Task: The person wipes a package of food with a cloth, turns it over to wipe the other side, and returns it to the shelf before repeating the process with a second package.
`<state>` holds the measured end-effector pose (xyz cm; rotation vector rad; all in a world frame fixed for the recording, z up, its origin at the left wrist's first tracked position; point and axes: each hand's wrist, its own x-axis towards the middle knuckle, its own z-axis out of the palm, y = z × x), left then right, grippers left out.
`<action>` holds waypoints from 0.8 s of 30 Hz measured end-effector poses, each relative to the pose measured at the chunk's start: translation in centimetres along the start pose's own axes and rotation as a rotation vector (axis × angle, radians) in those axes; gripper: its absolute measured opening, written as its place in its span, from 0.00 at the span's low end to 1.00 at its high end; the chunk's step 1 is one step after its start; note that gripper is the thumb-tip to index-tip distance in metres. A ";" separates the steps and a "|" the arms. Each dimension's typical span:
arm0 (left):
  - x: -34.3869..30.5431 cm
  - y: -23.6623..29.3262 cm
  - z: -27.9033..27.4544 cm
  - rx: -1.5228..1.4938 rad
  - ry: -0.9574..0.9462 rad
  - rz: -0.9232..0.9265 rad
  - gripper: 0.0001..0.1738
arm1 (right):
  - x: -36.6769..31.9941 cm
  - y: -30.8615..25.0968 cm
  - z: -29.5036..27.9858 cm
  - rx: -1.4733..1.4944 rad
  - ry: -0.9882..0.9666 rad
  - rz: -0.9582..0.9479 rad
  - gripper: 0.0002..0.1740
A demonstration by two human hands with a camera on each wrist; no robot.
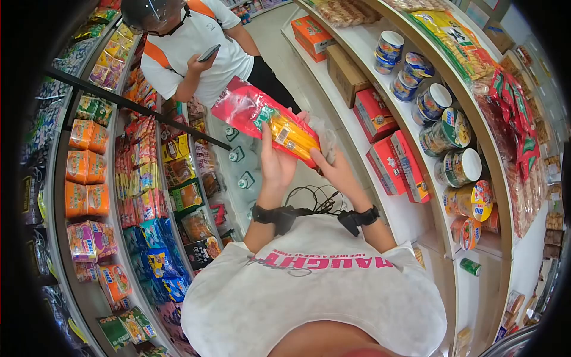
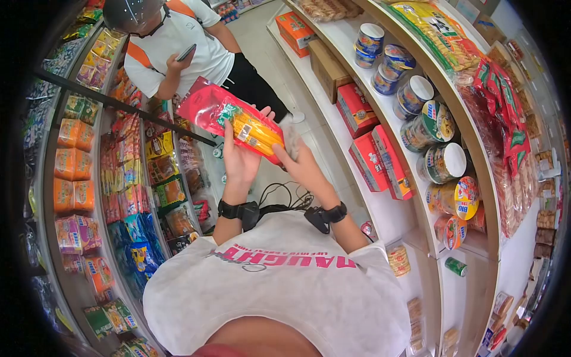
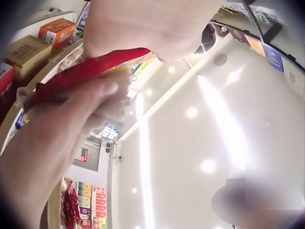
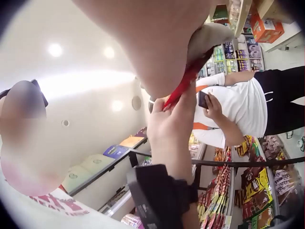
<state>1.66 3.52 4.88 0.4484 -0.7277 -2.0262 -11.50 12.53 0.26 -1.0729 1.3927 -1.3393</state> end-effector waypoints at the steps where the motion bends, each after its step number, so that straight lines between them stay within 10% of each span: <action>1: 0.6 -0.5 0.0 0.028 0.009 -0.004 0.38 | -0.1 0.3 -1.3 0.198 -0.141 0.238 0.26; 10: 3.1 -2.5 2.3 0.232 -0.025 -0.015 0.35 | -1.6 1.0 -4.2 0.419 0.224 -0.025 0.17; 18: 7.0 -7.3 2.5 0.449 -0.188 -0.240 0.18 | -1.8 -0.4 -5.0 -0.677 0.503 -0.396 0.34; 21: 10.8 -8.4 -0.9 0.417 -0.144 -0.250 0.14 | -1.2 -0.5 -5.9 -0.509 0.446 -0.402 0.33; 24: 11.8 -6.7 0.2 0.251 -0.221 -0.261 0.15 | 1.0 -0.2 -7.7 -0.235 0.851 -0.248 0.19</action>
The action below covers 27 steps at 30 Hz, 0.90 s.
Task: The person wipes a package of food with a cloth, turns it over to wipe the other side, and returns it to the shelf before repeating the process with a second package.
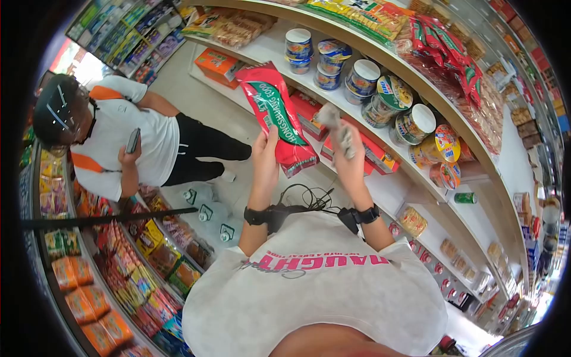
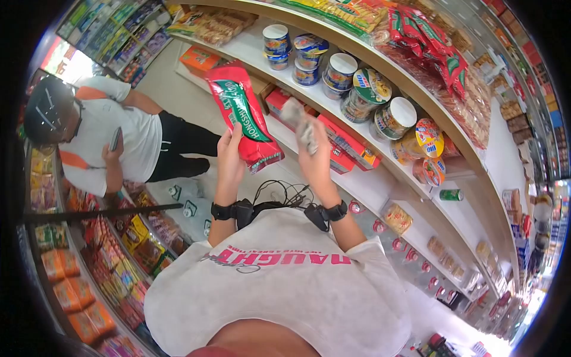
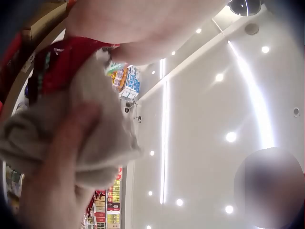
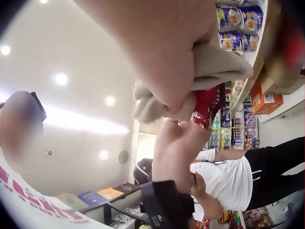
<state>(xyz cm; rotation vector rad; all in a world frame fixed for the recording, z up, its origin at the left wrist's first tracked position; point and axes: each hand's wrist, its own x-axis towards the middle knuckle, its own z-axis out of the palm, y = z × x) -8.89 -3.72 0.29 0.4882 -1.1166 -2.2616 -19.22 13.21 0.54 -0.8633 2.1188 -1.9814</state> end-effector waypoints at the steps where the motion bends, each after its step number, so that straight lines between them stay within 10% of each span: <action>1: -0.2 0.7 0.3 -0.032 -0.018 0.000 0.15 | 0.0 -0.9 0.5 0.069 -0.044 0.125 0.15; 6: 0.8 1.8 -0.4 -0.009 -0.046 -0.013 0.17 | 0.4 -3.4 4.1 0.088 -0.398 0.400 0.13; 13: 1.9 2.1 -1.6 0.229 -0.158 0.052 0.21 | 0.3 -2.8 4.7 -0.104 -0.161 0.228 0.13; 17: 2.5 2.6 0.1 0.269 -0.235 0.032 0.23 | 1.4 -1.6 1.9 0.217 0.099 0.320 0.16; 21: 3.8 0.8 0.9 0.507 -0.729 -0.345 0.25 | 2.4 -1.4 -1.6 0.322 0.047 0.408 0.15; 27: 4.6 -1.0 7.8 0.604 -0.803 -0.267 0.24 | 5.0 -3.0 -9.2 0.809 0.406 0.313 0.24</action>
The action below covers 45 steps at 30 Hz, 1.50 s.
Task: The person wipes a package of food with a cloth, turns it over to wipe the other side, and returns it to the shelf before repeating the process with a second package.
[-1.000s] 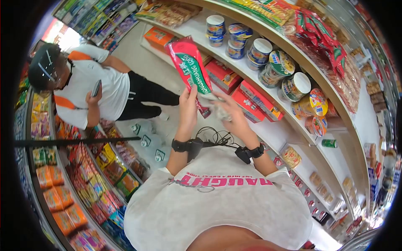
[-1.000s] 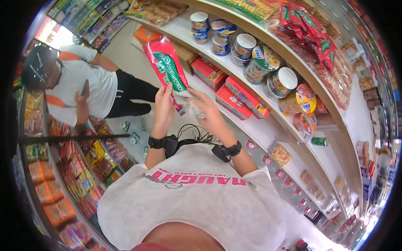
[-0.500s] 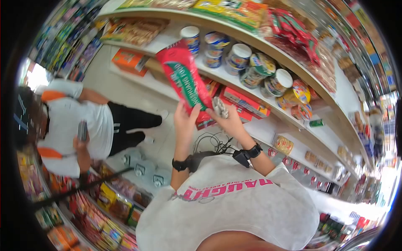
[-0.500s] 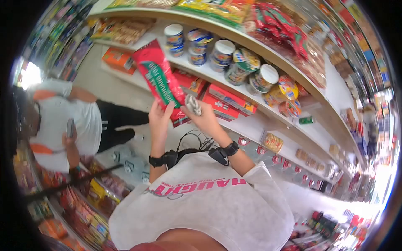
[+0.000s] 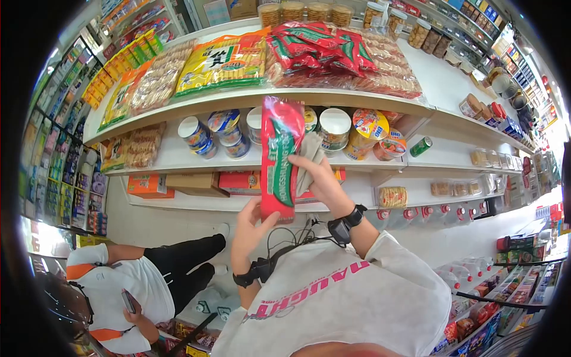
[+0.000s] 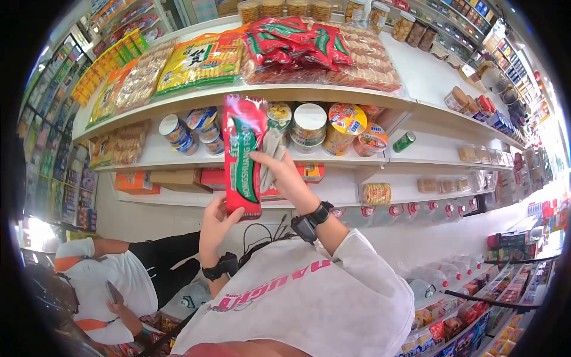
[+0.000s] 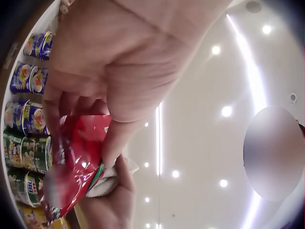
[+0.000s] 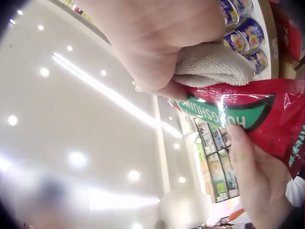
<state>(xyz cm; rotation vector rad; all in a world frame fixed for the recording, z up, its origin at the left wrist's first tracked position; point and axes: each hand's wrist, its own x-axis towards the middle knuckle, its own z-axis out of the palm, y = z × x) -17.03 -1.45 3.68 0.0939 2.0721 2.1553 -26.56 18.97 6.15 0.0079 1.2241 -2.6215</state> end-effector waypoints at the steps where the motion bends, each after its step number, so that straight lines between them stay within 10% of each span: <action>1: 1.2 0.0 0.6 0.032 0.018 0.058 0.22 | 0.9 -1.0 -0.8 0.020 0.037 -0.040 0.23; 6: 8.1 2.7 4.4 0.035 0.087 0.114 0.17 | 3.4 -7.2 -4.5 0.216 0.153 -0.274 0.21; 11: 15.5 5.9 8.7 -0.047 0.131 0.184 0.19 | 5.5 -8.6 -9.1 -0.368 -0.008 -0.326 0.31; 14: 20.5 7.3 10.6 -0.033 0.107 0.300 0.24 | 7.5 -10.9 -9.0 -0.642 -0.040 -0.706 0.34; 22: 31.4 12.0 15.2 0.012 0.105 0.560 0.38 | 16.5 -19.1 -9.4 -0.614 0.110 -0.842 0.18; 32: 40.8 11.2 14.2 0.328 0.069 0.409 0.35 | 19.4 -20.5 -13.5 -0.376 0.164 -0.734 0.24; 40: 35.7 11.0 15.1 0.281 0.117 0.392 0.53 | 15.1 -19.1 -11.7 -0.333 0.338 -0.799 0.28; 44: 26.1 10.2 10.7 0.254 0.031 0.212 0.40 | 12.9 -14.1 -12.4 -0.198 0.357 -0.771 0.33; 45: 23.4 9.4 9.4 0.248 0.085 0.182 0.32 | 12.5 -11.9 -13.0 -0.558 0.341 -0.817 0.30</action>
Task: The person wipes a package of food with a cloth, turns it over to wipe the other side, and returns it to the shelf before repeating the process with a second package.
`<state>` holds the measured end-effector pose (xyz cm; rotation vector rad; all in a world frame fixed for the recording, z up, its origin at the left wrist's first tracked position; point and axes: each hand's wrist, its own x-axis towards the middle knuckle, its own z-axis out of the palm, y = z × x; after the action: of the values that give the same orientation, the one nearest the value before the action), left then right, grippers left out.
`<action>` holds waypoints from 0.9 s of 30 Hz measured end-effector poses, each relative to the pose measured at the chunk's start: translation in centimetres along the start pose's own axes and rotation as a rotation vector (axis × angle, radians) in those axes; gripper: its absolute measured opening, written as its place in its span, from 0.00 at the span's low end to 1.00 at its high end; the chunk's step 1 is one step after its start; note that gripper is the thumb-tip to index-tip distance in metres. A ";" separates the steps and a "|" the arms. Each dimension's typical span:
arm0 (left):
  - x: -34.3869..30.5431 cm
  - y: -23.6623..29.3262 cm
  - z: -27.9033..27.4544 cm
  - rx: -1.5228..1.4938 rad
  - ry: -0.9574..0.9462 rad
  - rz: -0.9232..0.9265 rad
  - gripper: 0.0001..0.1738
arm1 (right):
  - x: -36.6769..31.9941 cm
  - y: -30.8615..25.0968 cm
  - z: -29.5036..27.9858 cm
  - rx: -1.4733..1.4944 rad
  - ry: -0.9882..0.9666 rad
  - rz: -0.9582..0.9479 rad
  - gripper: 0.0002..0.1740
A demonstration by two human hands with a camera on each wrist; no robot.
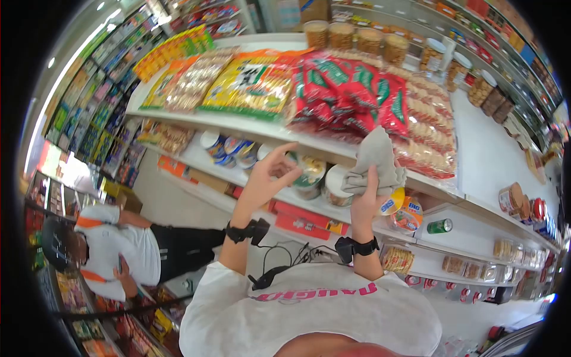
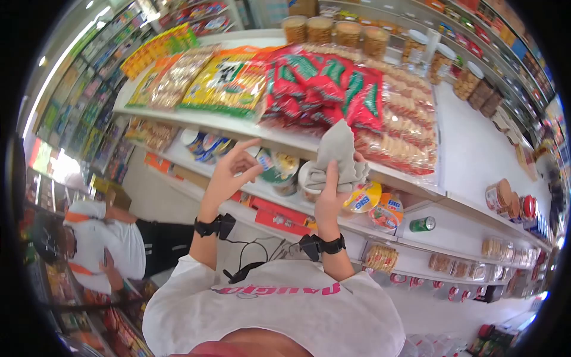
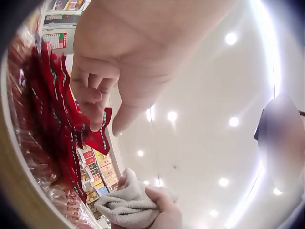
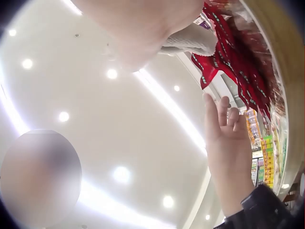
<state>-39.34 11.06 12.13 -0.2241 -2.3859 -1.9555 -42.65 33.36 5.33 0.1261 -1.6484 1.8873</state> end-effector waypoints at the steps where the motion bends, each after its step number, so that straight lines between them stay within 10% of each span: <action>1: -2.9 -0.6 -1.4 0.001 0.055 -0.038 0.25 | -1.9 1.3 0.0 -0.290 -0.087 -0.153 0.28; 3: -9.2 -2.3 -4.2 -0.008 0.237 -0.073 0.08 | -5.3 0.7 2.3 -0.100 -0.361 0.078 0.31; 7: -23.0 -1.8 -8.2 -0.023 0.703 -0.137 0.09 | -11.6 -5.5 9.7 0.683 -0.611 0.882 0.30; 17: -57.3 -3.1 -8.5 -0.206 1.507 -0.158 0.13 | -40.6 -15.8 15.7 0.458 -1.465 0.965 0.29; 27: -69.6 -8.4 -5.2 -0.391 1.717 -0.207 0.12 | -52.6 -18.4 17.8 0.214 -1.916 1.054 0.27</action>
<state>27.94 -1.28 -3.92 1.1824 -0.8796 -1.4068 3.17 -2.81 1.06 2.0318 -2.9166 2.8632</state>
